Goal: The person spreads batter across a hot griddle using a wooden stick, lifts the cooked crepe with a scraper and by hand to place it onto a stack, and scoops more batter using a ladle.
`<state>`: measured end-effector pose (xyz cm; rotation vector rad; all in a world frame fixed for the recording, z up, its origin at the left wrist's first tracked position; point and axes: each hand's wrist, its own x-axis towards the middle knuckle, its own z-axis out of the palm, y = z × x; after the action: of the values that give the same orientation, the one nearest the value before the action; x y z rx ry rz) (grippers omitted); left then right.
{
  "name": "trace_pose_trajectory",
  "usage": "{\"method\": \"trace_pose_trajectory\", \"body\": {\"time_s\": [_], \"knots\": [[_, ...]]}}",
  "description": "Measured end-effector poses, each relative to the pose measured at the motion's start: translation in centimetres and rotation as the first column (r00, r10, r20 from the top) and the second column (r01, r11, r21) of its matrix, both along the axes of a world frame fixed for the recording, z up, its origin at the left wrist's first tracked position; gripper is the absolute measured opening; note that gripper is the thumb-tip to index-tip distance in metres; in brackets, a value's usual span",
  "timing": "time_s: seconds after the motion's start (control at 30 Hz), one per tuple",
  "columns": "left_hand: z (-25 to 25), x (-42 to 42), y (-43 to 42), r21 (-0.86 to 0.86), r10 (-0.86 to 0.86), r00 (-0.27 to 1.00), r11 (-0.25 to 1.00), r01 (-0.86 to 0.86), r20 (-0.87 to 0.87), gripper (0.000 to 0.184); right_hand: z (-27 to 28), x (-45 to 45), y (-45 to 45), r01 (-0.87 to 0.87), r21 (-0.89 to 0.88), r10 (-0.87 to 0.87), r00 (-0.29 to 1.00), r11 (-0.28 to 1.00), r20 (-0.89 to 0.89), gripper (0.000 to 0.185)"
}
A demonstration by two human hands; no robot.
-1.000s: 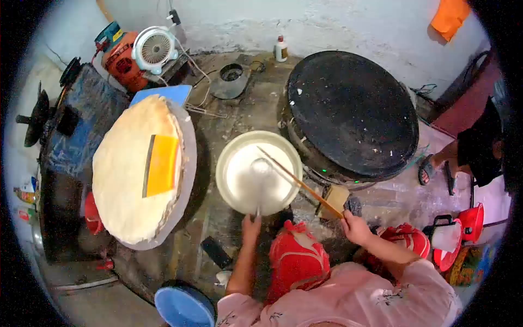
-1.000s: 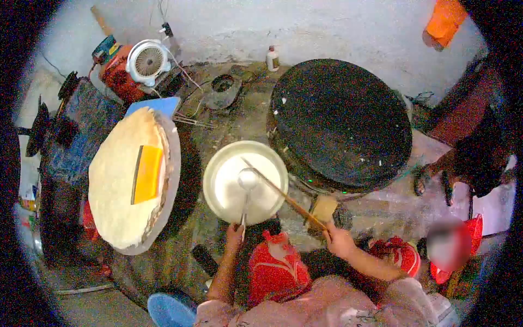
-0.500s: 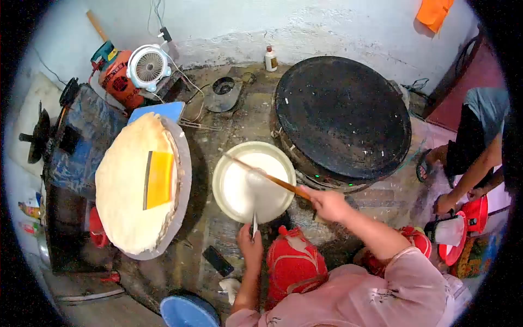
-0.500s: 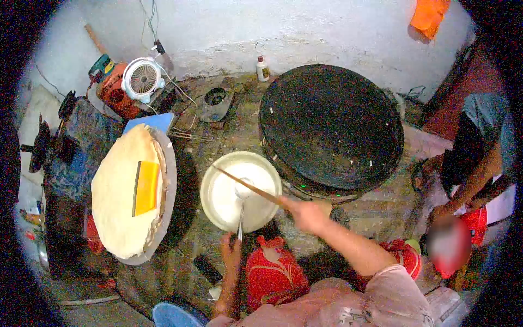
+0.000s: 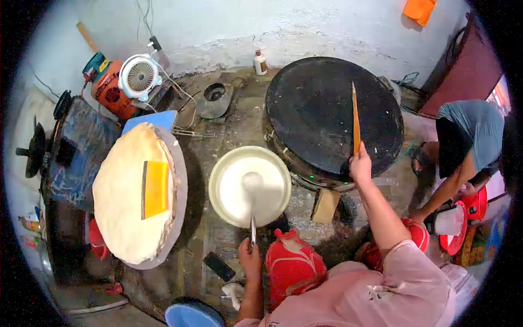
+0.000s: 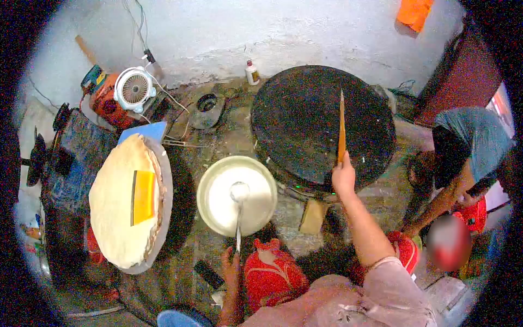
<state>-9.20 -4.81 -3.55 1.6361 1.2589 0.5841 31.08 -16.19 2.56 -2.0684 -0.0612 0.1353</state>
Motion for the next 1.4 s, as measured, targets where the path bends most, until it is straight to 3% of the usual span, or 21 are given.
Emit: {"method": "trace_pose_trajectory", "body": {"time_s": [0.03,0.07,0.13,0.2,0.27,0.33,0.37,0.4,0.5,0.57,0.63,0.73,0.77,0.8,0.83,0.9,0.93,0.97,1.13,1.3,1.4], "knots": [[-0.3,0.0,0.0,-0.018,0.003,1.0,1.0,-0.003,-0.024,0.034,0.1,-1.0,-0.6,0.006,-0.002,-0.006,1.0,1.0,0.006,0.048],[-0.6,0.2,0.2,-0.016,-0.004,1.0,1.0,0.004,-0.018,0.034,-0.3,-3.0,-1.2,-0.421,-0.152,0.447,0.835,0.894,0.321,0.048],[-0.9,0.1,0.5,0.097,-0.072,0.987,0.991,0.087,-0.142,0.033,5.2,-7.8,-1.7,-0.725,-0.473,0.845,0.528,0.501,0.086,0.05],[-1.4,-0.2,0.6,0.053,-0.059,0.996,0.997,0.063,-0.069,0.033,2.7,-6.4,-3.9,-0.543,-0.052,0.542,0.819,0.838,0.186,0.051],[-3.0,-0.8,0.9,0.103,-0.006,1.0,0.995,0.009,-0.027,0.033,0.8,-3.8,-6.8,-0.04,0.282,0.048,0.999,0.959,-0.024,0.05],[-2.6,-0.7,1.1,0.092,-0.013,0.998,0.996,0.019,-0.065,0.033,-3.9,-3.7,-10.7,0.144,0.104,-0.156,0.982,0.984,0.111,0.043],[-2.1,-0.4,1.2,0.086,-0.011,0.994,0.996,0.02,-0.105,0.034,-4.7,-5.7,-11.5,0.14,-0.009,-0.137,0.98,0.99,0.144,0.042],[0.7,0.8,1.1,-0.036,0.01,0.99,0.999,-0.015,-0.139,0.036,-4.2,-9.0,-12.0,-0.267,-0.191,0.302,0.935,0.944,0.186,0.046],[-6.6,-0.5,2.3,0.027,0.042,0.998,0.999,-0.043,0.045,0.038,2.8,-15.1,-11.0,-0.817,-0.215,0.807,0.57,0.535,-0.156,0.054],[-6.1,-0.1,3.2,0.023,0.004,0.993,1.0,-0.001,-0.117,0.039,-0.5,-13.7,-11.5,-0.471,-0.022,0.468,0.87,0.882,0.154,0.048],[-4.1,0.1,3.2,0.143,-0.051,0.966,0.986,0.089,-0.255,0.041,-1.3,-9.8,-12.5,-0.002,0.015,0.002,1.0,1.0,0.026,0.043],[-5.8,0.8,4.6,0.042,-0.078,0.946,0.995,0.096,-0.316,0.046,-1.4,-9.5,-12.9,-0.325,-0.129,0.349,0.88,0.937,0.321,0.043],[-6.3,0.9,5.1,-0.127,-0.099,0.926,0.99,0.056,-0.365,0.049,0.5,-10.5,-13.2,-0.676,-0.128,0.672,0.736,0.725,-0.081,0.046],[-13.1,-0.6,6.6,-0.203,-0.12,0.945,0.977,0.058,-0.304,0.048,4.9,-12.2,-12.2,-0.744,-0.183,0.747,0.662,0.643,-0.067,0.046],[-5.4,1.8,5.9,-0.326,-0.253,0.922,0.933,0.152,-0.294,0.042,7.6,-13.2,-11.2,-0.801,-0.232,0.815,0.577,0.551,-0.056,0.046],[-5.7,2.7,6.9,-0.46,-0.292,0.952,0.86,0.22,-0.09,0.03,9.8,-12.9,-10.4,-0.742,-0.033,0.726,0.664,0.67,-0.182,0.028],[-6.1,2.8,6.5,-0.731,0.012,0.993,0.677,0.08,0.12,0.027,10.3,-12.3,-10.3,-0.719,0.043,0.71,0.671,0.693,-0.214,0.024],[-6.6,3.8,7.6,-0.834,0.033,0.998,0.547,-0.07,-0.062,0.029,10.4,-11.6,-10.5,-0.69,0.117,0.694,0.675,0.714,-0.25,0.02],[-0.7,8.7,8.6,-0.899,0.299,0.901,0.398,0.181,0.314,0.024,9.4,-10.8,-10.9,-0.66,0.299,0.725,0.622,0.689,-0.297,0.021],[-6.8,9.0,8.5,-0.862,0.288,0.894,0.474,0.179,0.344,0.028,6.8,-11.7,-10.4,-0.602,0.276,0.662,0.687,0.75,-0.299,0.018],[-3.3,7.0,7.5,-0.823,0.131,0.991,0.564,-0.07,0.006,0.018,7.5,-11.4,-11.1,-0.658,0.169,0.68,0.715,0.734,-0.163,0.018]]}}
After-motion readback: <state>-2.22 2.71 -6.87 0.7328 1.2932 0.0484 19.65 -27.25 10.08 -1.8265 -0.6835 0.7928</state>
